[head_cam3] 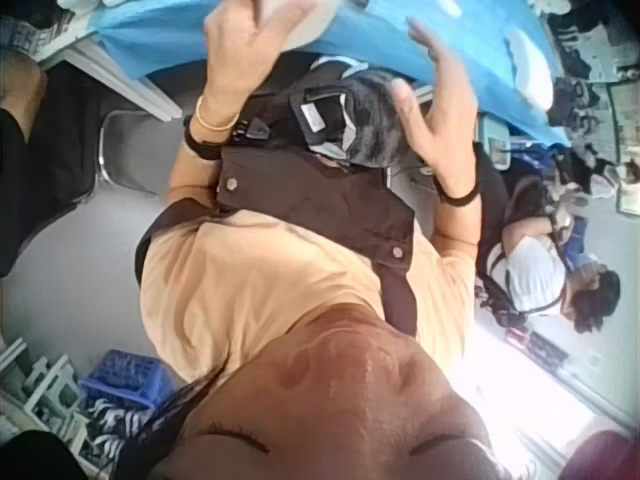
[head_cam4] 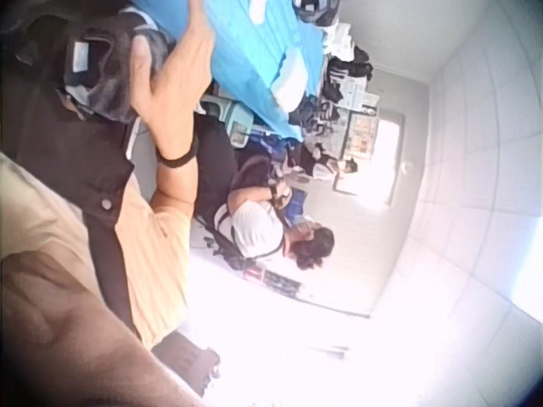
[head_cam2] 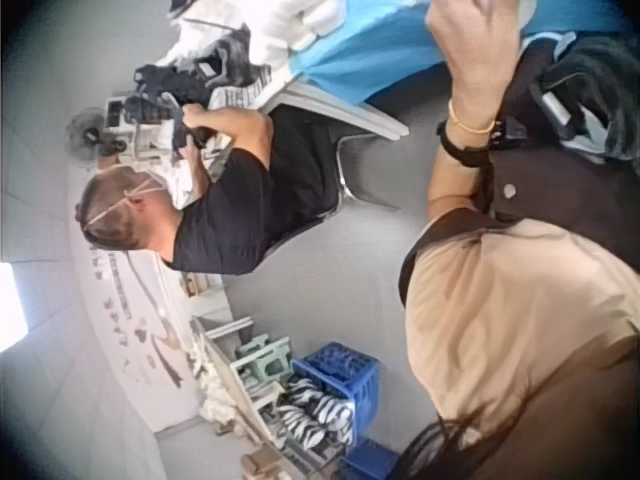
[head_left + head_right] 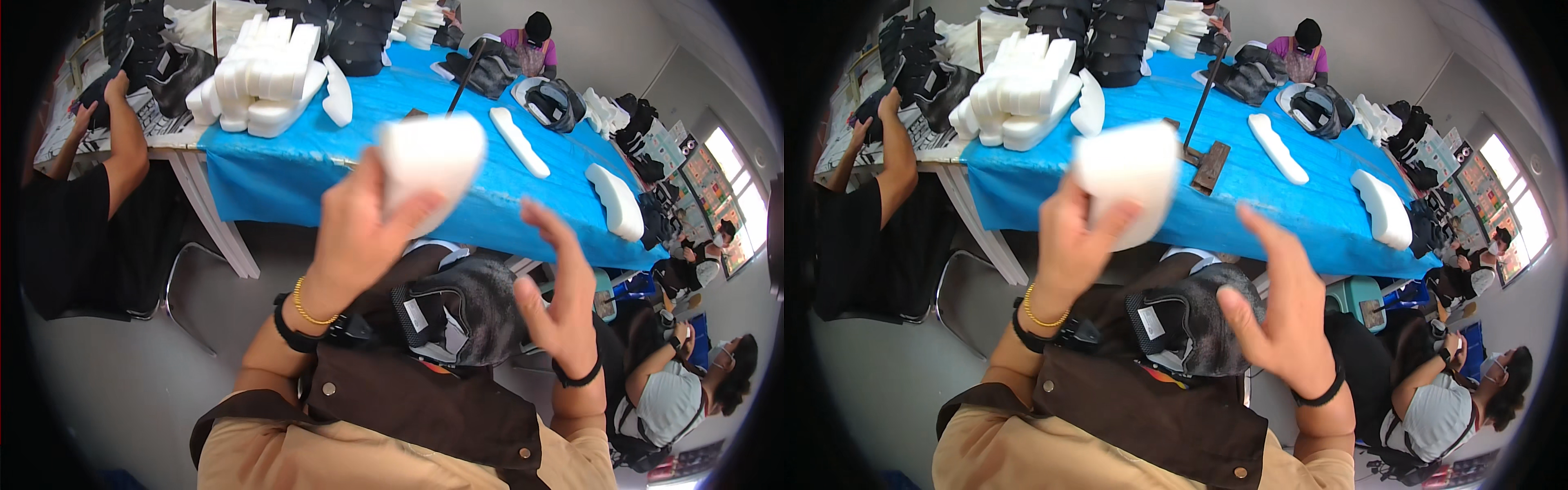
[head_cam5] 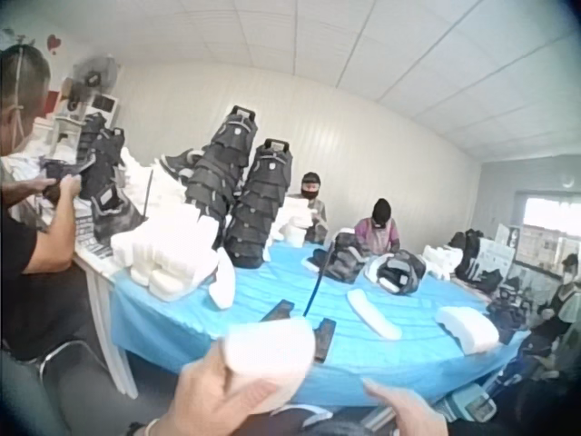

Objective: The recorder is assembling shoe components by inserting white foam padding into the interior of shoe uppers and checking the assembly.

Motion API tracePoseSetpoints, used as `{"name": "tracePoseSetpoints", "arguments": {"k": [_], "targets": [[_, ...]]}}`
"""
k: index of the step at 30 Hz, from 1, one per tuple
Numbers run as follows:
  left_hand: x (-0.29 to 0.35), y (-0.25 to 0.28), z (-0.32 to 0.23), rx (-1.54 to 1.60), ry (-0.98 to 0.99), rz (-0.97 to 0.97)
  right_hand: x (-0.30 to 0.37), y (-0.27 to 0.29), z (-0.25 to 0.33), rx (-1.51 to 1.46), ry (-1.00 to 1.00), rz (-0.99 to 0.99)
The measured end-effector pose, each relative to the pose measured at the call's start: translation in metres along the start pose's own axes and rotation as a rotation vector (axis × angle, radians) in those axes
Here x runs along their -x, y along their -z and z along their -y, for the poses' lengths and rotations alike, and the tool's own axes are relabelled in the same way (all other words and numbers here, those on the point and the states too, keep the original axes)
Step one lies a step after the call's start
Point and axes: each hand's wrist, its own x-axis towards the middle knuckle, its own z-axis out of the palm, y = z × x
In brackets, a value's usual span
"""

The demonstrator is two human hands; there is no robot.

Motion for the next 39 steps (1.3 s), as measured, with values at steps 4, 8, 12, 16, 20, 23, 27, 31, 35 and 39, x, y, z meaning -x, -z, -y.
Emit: {"name": "tracePoseSetpoints", "arguments": {"k": [4, 8, 12, 16, 20, 23, 27, 31, 35, 39], "targets": [[0.037, 0.021, 0.029, 0.501, 0.166, 0.004, 0.046, -0.026, 0.000, 0.079, -0.090, 0.286], [0.083, 0.010, 0.026, 0.620, 0.303, 0.174, 0.056, -0.044, -0.006, 0.182, -0.081, 0.323], [0.096, -0.008, 0.022, 0.821, 0.441, 0.351, 0.052, -0.053, -0.026, 0.241, -0.037, 0.280], [0.113, -0.030, 0.057, 0.785, 0.173, 0.492, 0.049, -0.064, -0.044, 0.105, -0.034, 0.162], [0.100, -0.055, 0.063, 0.673, -0.113, 0.346, 0.040, -0.060, -0.058, 0.085, -0.037, 0.021], [0.072, -0.064, 0.064, 0.687, -0.148, 0.217, 0.024, -0.046, -0.061, 0.076, -0.054, 0.000], [0.015, -0.045, 0.033, 0.668, -0.112, -0.082, -0.001, -0.004, -0.083, -0.204, -0.177, -0.189], [0.028, -0.035, 0.038, 0.574, -0.064, -0.133, -0.004, -0.011, -0.106, -0.389, -0.295, -0.103], [0.079, -0.039, 0.061, 0.481, 0.058, -0.046, 0.024, -0.052, -0.128, -0.310, -0.245, -0.010], [0.087, -0.022, 0.057, 0.317, 0.019, -0.021, 0.023, -0.071, -0.114, -0.400, -0.265, 0.052]]}}
